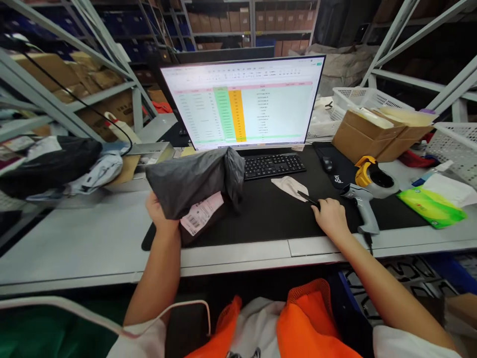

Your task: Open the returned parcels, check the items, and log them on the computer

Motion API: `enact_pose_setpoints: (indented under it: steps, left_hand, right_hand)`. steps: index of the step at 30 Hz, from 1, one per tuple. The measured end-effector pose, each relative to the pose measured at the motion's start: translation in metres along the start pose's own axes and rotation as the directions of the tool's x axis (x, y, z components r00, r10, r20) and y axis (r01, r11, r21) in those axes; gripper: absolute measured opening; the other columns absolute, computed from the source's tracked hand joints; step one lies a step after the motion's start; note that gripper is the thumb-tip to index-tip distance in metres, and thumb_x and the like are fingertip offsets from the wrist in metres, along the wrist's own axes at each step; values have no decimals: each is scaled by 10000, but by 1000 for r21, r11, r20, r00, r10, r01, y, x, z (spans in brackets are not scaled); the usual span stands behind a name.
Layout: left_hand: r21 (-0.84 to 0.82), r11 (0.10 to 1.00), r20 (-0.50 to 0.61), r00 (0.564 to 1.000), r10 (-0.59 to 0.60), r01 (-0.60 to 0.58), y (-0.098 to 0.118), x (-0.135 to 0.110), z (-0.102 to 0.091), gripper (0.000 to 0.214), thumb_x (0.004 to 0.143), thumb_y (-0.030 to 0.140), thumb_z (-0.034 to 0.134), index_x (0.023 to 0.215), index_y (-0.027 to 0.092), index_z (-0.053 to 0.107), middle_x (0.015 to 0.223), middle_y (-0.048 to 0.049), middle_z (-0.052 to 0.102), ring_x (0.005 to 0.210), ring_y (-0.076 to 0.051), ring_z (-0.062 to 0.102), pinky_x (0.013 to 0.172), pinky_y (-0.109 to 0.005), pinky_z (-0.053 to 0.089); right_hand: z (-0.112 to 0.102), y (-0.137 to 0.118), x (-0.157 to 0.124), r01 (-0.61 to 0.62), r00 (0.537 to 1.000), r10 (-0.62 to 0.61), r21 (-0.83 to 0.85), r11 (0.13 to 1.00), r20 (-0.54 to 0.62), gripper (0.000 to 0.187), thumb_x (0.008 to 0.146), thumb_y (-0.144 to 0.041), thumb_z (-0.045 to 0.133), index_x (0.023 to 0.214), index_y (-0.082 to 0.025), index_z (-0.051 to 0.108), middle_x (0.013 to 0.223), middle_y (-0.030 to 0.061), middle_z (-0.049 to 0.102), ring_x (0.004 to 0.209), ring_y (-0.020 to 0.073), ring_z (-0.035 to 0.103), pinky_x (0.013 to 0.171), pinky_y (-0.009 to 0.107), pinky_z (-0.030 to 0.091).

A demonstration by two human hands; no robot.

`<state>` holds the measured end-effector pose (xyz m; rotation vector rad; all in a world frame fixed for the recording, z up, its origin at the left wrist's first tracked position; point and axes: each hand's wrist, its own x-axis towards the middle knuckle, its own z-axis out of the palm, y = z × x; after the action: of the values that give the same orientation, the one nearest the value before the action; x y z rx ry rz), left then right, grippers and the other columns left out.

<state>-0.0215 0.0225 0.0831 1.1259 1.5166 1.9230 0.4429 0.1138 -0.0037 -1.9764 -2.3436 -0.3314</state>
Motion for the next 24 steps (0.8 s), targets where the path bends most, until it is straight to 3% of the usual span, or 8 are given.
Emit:
enact_pose_setpoints:
  steps: [3,7,9,11,14,16,21,24]
  left_hand:
    - [152,933,254,925,282,-327,11,-42,21,117,829,342,705,819,243,767,924,-81,747,952,-260,661,925,-427,517]
    - [252,670,799,540,263,-699,-1,-99,57,262,975,262,549,1071,232,791,1040,-99,764,1008,-241,684,933,-423,529]
    - [268,627,892,434,126,-732,-13,-115,56,241,991,303,575,1079,230,787,1122,-97,763,1137,-260,670,1006,-440,514]
    - [353,614,880,474,39,-706,-25,-120,40,247,978,336,616,1127,219,775,1264,-106,730,1307,-294,597,1113,-480,461]
    - [622,558,688,724,-55,-549,-40,-121,5,423,943,374,656,1318,181,690,1493,-156,589,1474,-376,437,1188,-593,377]
    - [730,529,561,822,-101,-433,-48,-124,-12,523,923,409,672,1384,165,638,1560,-173,517,1505,-404,388,1195,-639,353]
    - [762,572,393,919,-34,-305,-59,-143,-21,465,922,439,656,1268,131,690,1481,-187,592,1427,-352,513,1199,-521,417]
    - [760,586,344,939,2,-280,-59,-151,-23,424,929,432,638,1218,133,717,1444,-186,626,1386,-358,557,1181,-518,441]
  right_hand:
    - [3,9,0,44,998,-42,64,997,-38,362,1033,-274,403,1108,-77,697,1080,213,693,1019,348,635,835,436,481]
    - [-8,21,5,14,988,25,248,969,-153,418,1029,-264,315,1120,-77,677,1054,232,692,1010,348,645,880,442,492]
    - [-23,18,5,16,978,61,361,933,-201,440,1031,-291,292,1124,-99,677,1051,221,705,1032,350,653,905,441,496]
    - [-44,3,3,49,978,50,456,889,-203,428,1030,-357,346,1154,-120,680,1069,199,724,1033,346,668,901,429,508]
    - [-78,-42,0,225,972,-155,525,821,-175,417,1007,-382,476,1312,-159,652,1191,153,729,1066,320,682,893,389,522]
    - [-97,-84,0,405,912,-384,480,778,-147,440,1013,-338,497,1415,-203,615,1245,123,721,1086,303,684,884,366,520]
    - [-128,-189,10,727,675,-735,235,646,-67,447,1034,-219,448,1444,-250,623,1114,119,736,894,249,722,722,309,480]
    - [-132,-202,12,774,620,-784,153,614,10,459,984,-120,459,1378,-212,675,1036,140,741,852,233,726,689,294,468]
